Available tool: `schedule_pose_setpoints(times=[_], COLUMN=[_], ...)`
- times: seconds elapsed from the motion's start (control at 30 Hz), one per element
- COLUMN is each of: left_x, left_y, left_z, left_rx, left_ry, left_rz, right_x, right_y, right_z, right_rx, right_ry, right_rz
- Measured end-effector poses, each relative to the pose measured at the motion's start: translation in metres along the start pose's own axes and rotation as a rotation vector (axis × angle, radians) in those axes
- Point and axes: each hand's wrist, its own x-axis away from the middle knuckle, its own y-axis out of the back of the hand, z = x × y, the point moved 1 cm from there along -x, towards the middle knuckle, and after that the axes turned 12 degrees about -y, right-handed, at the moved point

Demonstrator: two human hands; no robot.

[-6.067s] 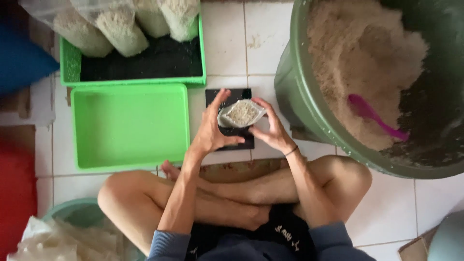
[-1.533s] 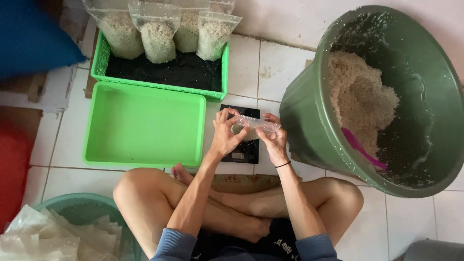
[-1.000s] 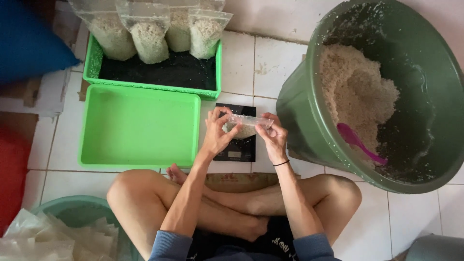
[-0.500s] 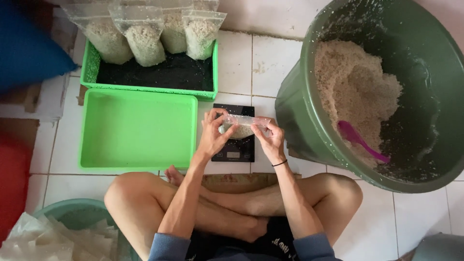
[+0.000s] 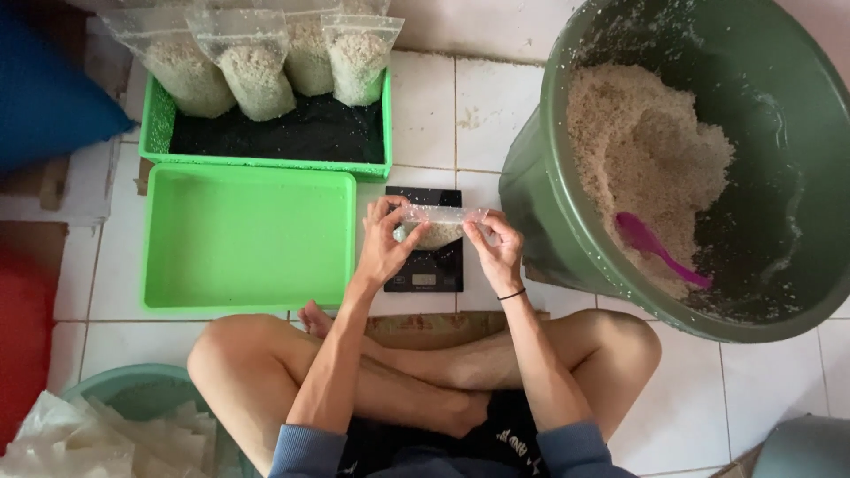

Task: The person scoops a granular material from a large green bucket into small clear plastic bags using a pink scoop. They place the filled bags on a digital scale to check weight, then fold and seal the bags before placing them into a green tray.

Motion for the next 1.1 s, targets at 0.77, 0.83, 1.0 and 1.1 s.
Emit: schedule_pose_setpoints(times=[0.77, 0.83, 1.0, 1.1], left_x=[0.007, 0.008, 0.016, 0.030], left_y=[0.006, 0.007, 0.005, -0.007], left_z=[0.020, 0.020, -0.007, -0.015], left_rx=[-0.108, -0.111, 0.081, 0.002], left_ry=[-0.128, -0.125, 0.091, 0.272], left_rz=[-0.144, -0.140, -0.127, -0.067], right_x=[-0.005, -0.005, -0.001, 0.002], right_y=[0.006, 0.003, -0.012, -0.020], right_z=[0.008, 0.012, 0.026, 0.065], right_rx=[0.075, 0.068, 0.093, 0.081], right_ry=[0.108, 0.120, 0.159, 0.222], right_rz=[-0.009, -0.020, -0.107, -0.105])
